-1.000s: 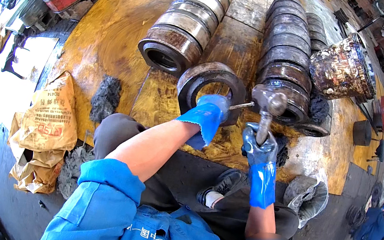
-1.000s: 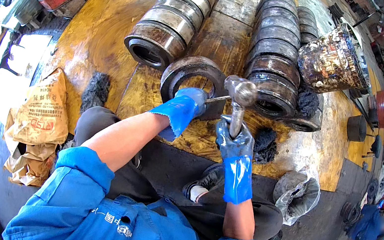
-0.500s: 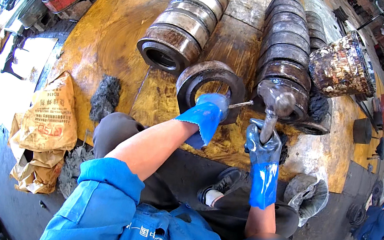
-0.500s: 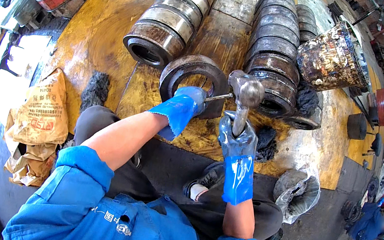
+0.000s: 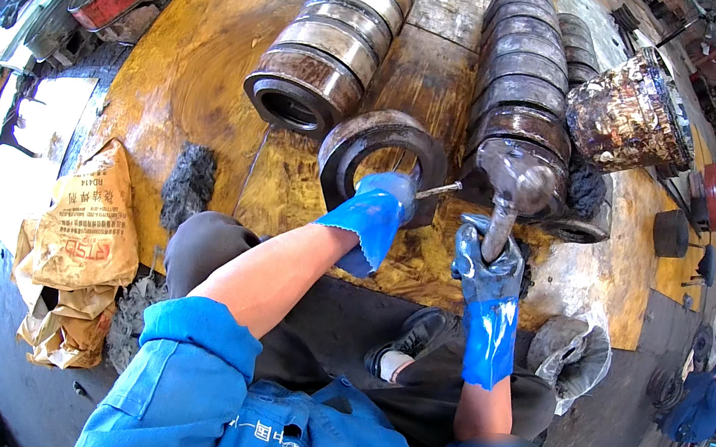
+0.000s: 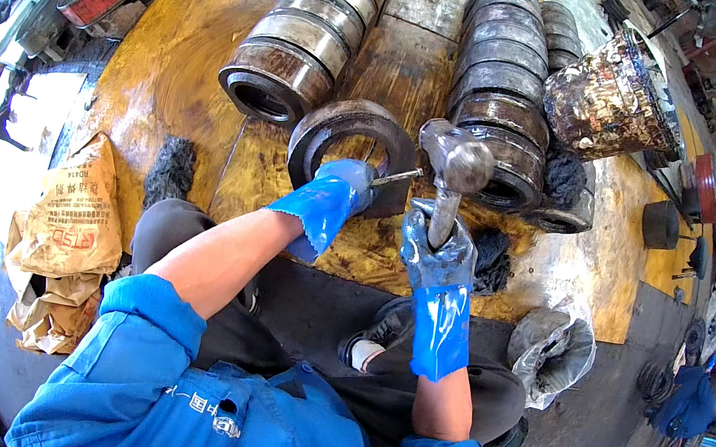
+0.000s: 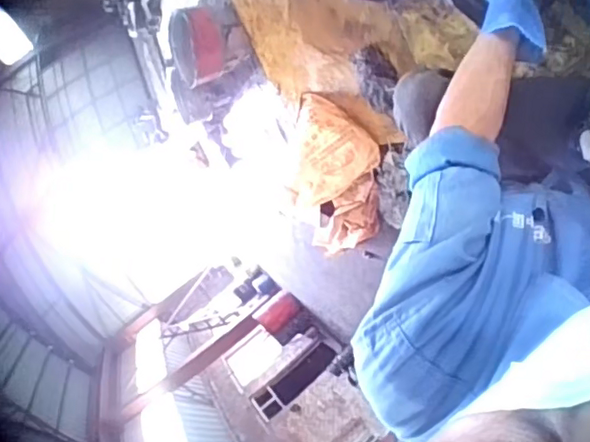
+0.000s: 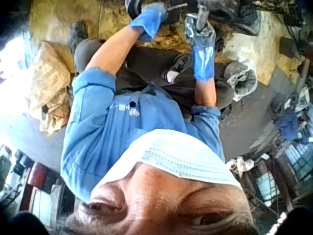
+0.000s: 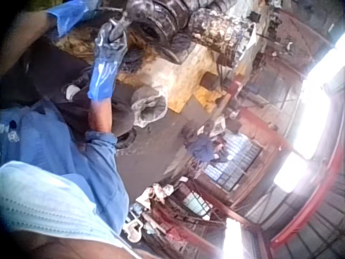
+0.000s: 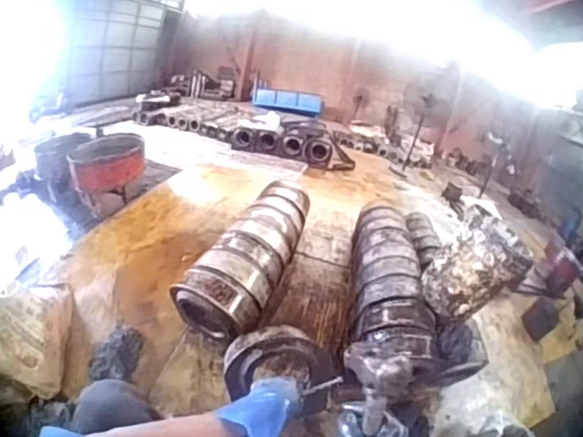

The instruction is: The person sits on the floor and uses a metal scraper to remove rust and debris from the surface of a metal ring. They repeatedly scrape the ring and then wipe the surface with a cloth to clear away the loosened material.

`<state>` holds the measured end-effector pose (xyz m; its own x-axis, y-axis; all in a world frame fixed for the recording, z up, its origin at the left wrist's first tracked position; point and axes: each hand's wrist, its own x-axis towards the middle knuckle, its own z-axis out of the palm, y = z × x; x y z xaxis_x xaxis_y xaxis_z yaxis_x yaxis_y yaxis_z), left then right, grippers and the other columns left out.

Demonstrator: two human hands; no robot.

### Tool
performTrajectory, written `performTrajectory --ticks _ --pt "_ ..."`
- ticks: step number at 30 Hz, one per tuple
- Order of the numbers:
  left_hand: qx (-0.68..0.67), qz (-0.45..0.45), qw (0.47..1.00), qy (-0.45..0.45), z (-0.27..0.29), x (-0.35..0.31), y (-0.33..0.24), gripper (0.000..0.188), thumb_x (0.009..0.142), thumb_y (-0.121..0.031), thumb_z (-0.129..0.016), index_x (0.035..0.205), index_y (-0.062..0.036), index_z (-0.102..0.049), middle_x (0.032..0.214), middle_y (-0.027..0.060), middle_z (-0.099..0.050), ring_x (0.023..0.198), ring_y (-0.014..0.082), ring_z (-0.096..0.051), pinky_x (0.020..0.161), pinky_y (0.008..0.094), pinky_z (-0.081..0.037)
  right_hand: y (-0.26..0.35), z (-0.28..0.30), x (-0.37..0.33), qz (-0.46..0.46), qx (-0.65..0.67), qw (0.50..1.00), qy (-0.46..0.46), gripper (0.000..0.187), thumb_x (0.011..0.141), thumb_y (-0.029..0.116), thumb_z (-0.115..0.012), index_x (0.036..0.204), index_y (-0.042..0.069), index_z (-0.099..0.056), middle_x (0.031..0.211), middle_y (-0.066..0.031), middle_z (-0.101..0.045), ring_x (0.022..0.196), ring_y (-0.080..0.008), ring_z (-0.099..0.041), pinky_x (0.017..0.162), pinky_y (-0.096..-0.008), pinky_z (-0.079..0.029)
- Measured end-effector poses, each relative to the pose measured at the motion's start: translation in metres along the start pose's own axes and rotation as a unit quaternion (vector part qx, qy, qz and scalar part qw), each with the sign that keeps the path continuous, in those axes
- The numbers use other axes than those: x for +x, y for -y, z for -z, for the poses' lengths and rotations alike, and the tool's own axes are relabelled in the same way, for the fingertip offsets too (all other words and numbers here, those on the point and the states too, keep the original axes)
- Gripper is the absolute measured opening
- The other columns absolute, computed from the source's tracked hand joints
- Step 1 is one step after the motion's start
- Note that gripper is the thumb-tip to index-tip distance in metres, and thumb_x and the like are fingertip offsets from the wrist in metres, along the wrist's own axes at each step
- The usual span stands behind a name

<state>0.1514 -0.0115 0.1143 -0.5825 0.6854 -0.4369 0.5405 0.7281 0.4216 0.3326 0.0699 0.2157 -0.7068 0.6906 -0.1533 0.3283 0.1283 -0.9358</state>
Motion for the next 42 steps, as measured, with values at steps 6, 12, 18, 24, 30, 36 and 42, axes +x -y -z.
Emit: performTrajectory --ticks 6,12,18,24,30,36,42 --pt "-0.018 -0.025 0.999 -0.042 -0.016 0.012 0.005 0.027 0.082 -0.026 -0.063 0.103 -0.0119 -0.072 0.105 0.0171 -0.07 0.101 0.036 -0.066 0.085 0.0453 -0.052 -0.113 -0.007 0.027 -0.107 0.044 0.99 0.081 0.017 0.09 0.022 -0.068 0.091 0.005 -0.067 0.072 -0.0018 -0.065 0.062 -0.0147 -0.062 0.057 -0.0306 -0.05" --pt "-0.003 -0.001 0.999 -0.031 -0.013 0.006 0.003 0.028 0.082 -0.027 -0.062 0.104 -0.0127 -0.072 0.105 0.0162 -0.07 0.1 0.036 -0.066 0.086 0.0458 -0.052 -0.02 0.001 0.007 -0.042 0.037 0.998 0.016 0.02 0.089 0.019 -0.07 0.102 0.004 -0.069 0.074 -0.0014 -0.064 0.058 -0.0081 -0.058 0.053 -0.026 -0.048" --pt "-0.006 -0.04 0.998 -0.044 -0.015 0.006 -0.002 0.029 0.084 -0.03 -0.061 0.104 -0.0117 -0.072 0.104 0.0169 -0.07 0.099 0.0362 -0.066 0.085 0.0461 -0.052 -0.075 0.008 0.029 -0.22 0.583 0.778 0.079 0.019 0.091 0.019 -0.065 0.096 0.001 -0.067 0.081 -0.0075 -0.066 0.071 -0.0156 -0.063 0.065 -0.0268 -0.052" --pt "0.003 -0.039 0.996 -0.085 -0.019 -0.001 -0.008 0.026 0.082 -0.023 -0.062 0.103 -0.0115 -0.072 0.102 0.0172 -0.07 0.1 0.0368 -0.065 0.085 0.0454 -0.052 -0.09 0.009 0.022 -0.039 -0.056 0.997 0.035 0.019 0.089 0.024 -0.071 0.096 0.007 -0.065 0.067 0.002 -0.058 0.053 -0.0069 -0.053 0.047 -0.0243 -0.041" --pt "0.003 -0.015 0.999 -0.034 -0.014 0.008 0.008 0.03 0.083 -0.027 -0.064 0.108 -0.0129 -0.071 0.107 0.0173 -0.069 0.103 0.0359 -0.065 0.088 0.0455 -0.052 -0.01 -0.001 0.003 0.037 0.094 0.994 -0.037 0.021 0.09 0.013 -0.068 0.107 0.0 -0.066 0.073 -0.0011 -0.063 0.055 -0.0072 -0.054 0.049 -0.0242 -0.044" --pt "0.031 -0.04 0.997 -0.065 -0.053 0.009 0.034 0.028 0.083 -0.029 -0.064 0.104 -0.0125 -0.072 0.105 0.017 -0.07 0.101 0.0357 -0.066 0.086 0.0453 -0.053 -0.133 -0.011 0.016 -0.061 -0.082 0.991 0.086 0.021 0.088 0.026 -0.062 0.093 0.005 -0.066 0.086 -0.0163 -0.068 0.08 -0.0301 -0.067 0.074 -0.0382 -0.053" --pt "0.083 -0.024 0.993 -0.082 -0.077 0.022 0.064 0.023 0.083 -0.023 -0.06 0.1 -0.0138 -0.073 0.101 0.0158 -0.071 0.093 0.0335 -0.069 0.079 0.0453 -0.055 -0.076 -0.006 0.002 -0.057 -0.159 0.984 0.051 0.028 0.084 0.031 -0.069 0.097 0.006 -0.067 0.082 -0.0158 -0.069 0.076 -0.0287 -0.069 0.071 -0.0395 -0.052"
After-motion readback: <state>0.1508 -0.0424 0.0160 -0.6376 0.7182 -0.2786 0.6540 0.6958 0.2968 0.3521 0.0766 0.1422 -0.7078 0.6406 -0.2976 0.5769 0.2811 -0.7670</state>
